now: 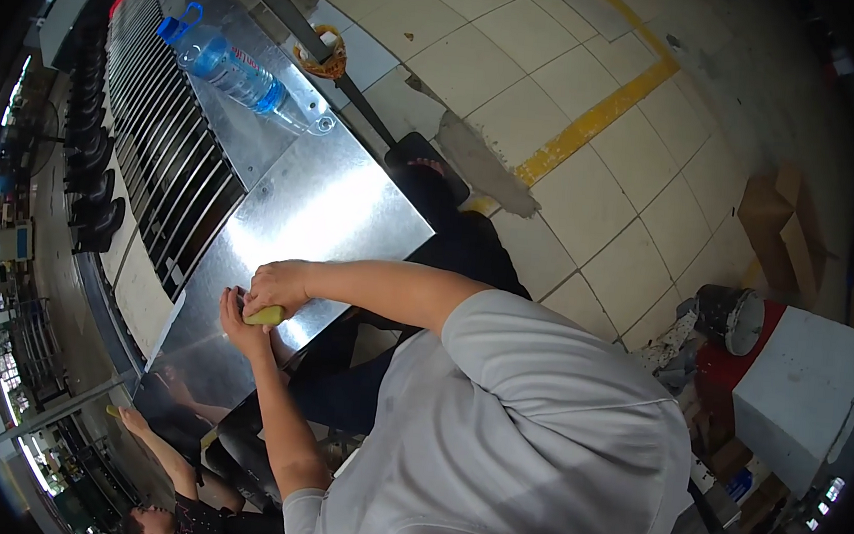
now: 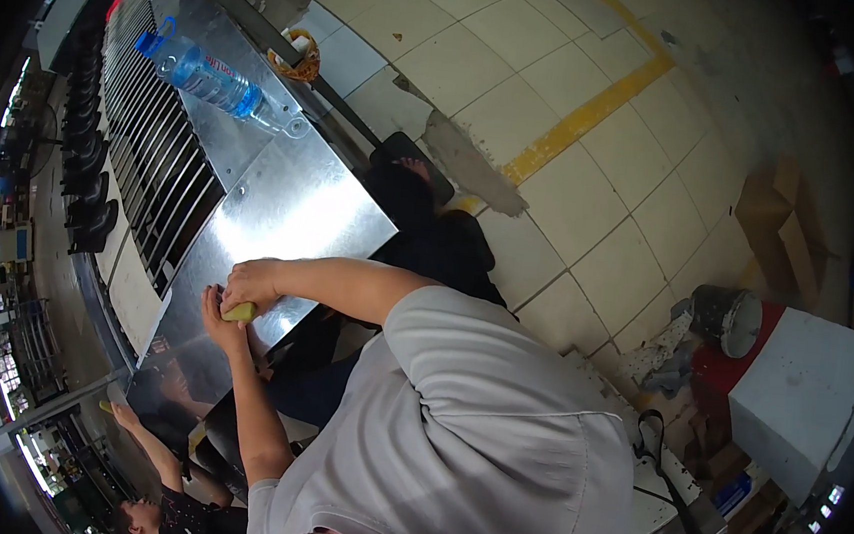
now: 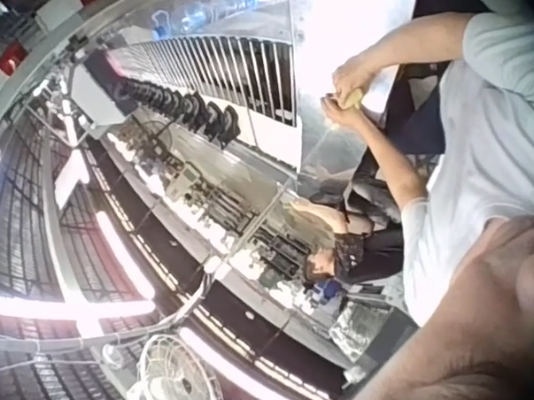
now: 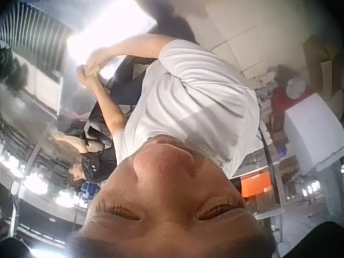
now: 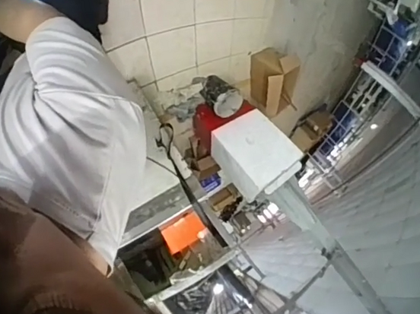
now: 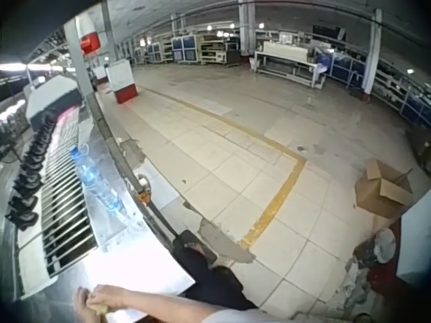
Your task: Clean and inspect boots at a shoe manufacturing station.
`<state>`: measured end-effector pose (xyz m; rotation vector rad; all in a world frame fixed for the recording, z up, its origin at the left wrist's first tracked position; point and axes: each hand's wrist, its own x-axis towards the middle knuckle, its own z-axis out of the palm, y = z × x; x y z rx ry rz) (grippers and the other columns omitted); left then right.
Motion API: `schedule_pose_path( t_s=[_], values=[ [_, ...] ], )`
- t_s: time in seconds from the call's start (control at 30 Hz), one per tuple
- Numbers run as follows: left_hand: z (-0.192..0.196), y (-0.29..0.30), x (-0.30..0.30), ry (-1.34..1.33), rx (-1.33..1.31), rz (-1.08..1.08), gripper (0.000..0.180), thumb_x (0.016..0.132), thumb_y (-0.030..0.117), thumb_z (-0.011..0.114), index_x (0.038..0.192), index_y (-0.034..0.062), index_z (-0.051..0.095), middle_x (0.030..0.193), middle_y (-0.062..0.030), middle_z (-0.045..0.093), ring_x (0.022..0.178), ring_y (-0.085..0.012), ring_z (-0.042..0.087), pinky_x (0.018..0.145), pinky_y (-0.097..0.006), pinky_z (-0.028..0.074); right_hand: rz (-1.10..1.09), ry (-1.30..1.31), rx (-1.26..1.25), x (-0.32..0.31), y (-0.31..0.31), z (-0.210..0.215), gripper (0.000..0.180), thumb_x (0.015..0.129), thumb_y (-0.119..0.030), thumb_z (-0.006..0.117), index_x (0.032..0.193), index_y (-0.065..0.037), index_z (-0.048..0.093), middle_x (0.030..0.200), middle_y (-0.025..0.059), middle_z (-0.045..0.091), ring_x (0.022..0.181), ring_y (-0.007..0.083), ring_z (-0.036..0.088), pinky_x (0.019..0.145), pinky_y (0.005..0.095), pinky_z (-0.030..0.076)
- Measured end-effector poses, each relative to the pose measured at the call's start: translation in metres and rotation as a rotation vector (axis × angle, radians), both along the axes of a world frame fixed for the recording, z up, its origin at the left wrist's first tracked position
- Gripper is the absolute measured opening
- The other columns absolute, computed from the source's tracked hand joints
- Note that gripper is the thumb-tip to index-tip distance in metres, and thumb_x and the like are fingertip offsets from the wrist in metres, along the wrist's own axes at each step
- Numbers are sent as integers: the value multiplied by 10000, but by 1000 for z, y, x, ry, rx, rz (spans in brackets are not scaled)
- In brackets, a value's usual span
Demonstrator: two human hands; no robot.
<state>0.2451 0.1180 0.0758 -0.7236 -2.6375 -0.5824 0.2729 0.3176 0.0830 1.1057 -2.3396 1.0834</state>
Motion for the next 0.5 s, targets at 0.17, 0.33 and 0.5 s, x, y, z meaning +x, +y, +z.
schedule_pose_path(
  t_s=[0.17,0.33,0.5],
  values=[
    [2,8,1,8,1,-29,307,906,210,632,1151,25,631,1281,-181,578,1185,-354,539,999,-417,414,-8,-25,-20,2,4,-5,433,829,-532,634,1090,-186,637,932,37,667,940,250,635,863,406,459],
    [5,7,4,-20,15,-1,300,907,206,633,1147,25,637,1283,-180,576,1195,-352,535,1009,-415,408,-11,-39,-26,4,2,-3,444,832,-537,632,1115,-196,636,933,36,666,934,251,633,876,403,451],
    [8,10,8,-29,28,-2,299,905,201,638,1142,18,638,1282,-180,576,1201,-354,531,1015,-418,405,-17,-4,-31,3,0,-6,438,824,-530,641,1109,-197,642,922,39,663,931,253,633,883,397,446]
  ],
)
